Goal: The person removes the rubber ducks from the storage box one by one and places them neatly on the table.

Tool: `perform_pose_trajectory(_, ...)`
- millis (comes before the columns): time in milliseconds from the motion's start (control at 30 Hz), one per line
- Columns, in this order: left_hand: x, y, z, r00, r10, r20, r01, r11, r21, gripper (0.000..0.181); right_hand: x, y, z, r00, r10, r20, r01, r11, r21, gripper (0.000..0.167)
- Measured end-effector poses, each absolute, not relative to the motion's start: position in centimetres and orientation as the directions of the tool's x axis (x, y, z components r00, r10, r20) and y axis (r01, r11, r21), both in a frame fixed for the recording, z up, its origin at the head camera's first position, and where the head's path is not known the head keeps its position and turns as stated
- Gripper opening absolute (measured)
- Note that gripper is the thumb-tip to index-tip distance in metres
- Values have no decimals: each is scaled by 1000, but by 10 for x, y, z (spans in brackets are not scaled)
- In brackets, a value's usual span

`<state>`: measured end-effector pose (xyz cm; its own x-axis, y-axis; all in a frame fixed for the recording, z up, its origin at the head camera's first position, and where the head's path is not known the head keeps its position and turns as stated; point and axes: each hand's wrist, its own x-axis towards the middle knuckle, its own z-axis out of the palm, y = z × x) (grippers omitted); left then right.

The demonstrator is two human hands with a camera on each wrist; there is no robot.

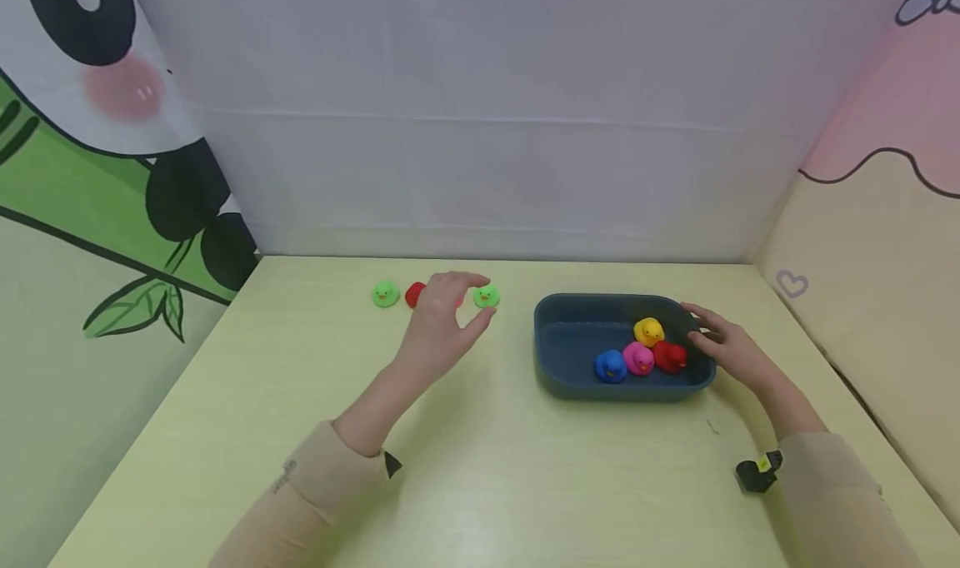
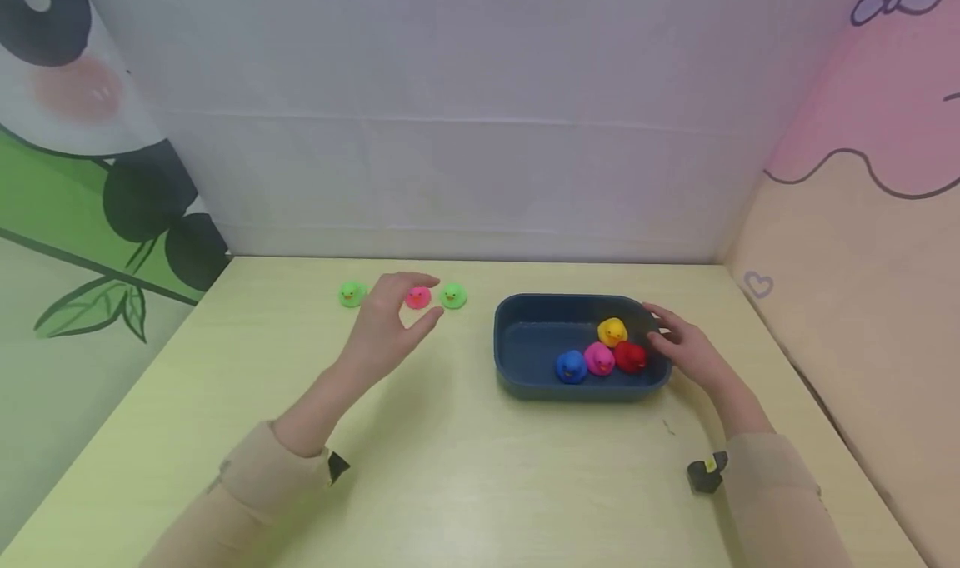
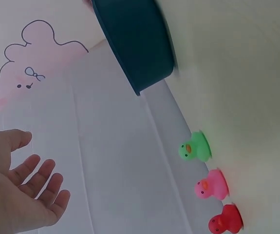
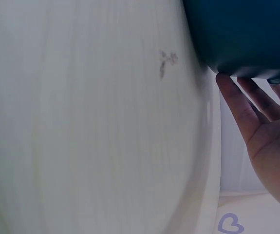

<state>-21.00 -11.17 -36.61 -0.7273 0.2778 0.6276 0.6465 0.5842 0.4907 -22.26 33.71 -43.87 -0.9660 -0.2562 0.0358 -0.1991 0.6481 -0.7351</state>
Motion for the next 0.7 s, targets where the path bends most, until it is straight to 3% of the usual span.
perform_pose_trajectory(700,-199,-68,-388,-635,455,625,768,462,444,36,-223,338,-439,-965,-260,32,-198,642,-741,54)
